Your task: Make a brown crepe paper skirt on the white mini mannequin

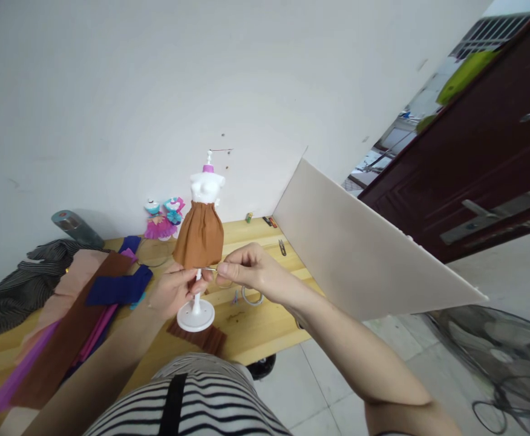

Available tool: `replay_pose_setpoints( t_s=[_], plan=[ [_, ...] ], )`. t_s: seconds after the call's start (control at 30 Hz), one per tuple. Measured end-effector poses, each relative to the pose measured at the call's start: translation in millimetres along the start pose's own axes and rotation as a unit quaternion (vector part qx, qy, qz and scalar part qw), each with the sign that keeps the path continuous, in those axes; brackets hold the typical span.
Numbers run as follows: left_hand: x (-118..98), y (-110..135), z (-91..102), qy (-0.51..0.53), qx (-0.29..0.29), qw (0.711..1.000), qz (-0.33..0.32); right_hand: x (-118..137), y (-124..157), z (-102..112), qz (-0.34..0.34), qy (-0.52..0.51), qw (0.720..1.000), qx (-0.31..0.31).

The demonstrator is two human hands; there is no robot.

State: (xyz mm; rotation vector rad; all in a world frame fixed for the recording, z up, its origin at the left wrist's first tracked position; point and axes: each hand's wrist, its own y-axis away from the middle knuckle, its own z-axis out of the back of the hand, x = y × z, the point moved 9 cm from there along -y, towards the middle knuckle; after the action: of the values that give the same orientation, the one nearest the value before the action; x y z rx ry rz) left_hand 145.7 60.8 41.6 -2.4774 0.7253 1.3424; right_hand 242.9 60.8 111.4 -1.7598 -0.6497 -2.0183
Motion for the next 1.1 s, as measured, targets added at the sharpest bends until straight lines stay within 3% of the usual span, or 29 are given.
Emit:
replay_pose_setpoints(
  t_s=[0.6, 1.1],
  plan=[
    [-0.7, -0.5, 0.0, -0.023, 0.001, 1.000, -0.004, 3.4, -1.1, -3.3, -0.023, -0.013, 1.000, 0.006],
    [-1.4, 1.4, 7.5, -0.058, -0.037, 0.998, 0.006, 7.6, -2.0, -3.5, -0.020, 0.007, 1.000, 0.015]
  ],
)
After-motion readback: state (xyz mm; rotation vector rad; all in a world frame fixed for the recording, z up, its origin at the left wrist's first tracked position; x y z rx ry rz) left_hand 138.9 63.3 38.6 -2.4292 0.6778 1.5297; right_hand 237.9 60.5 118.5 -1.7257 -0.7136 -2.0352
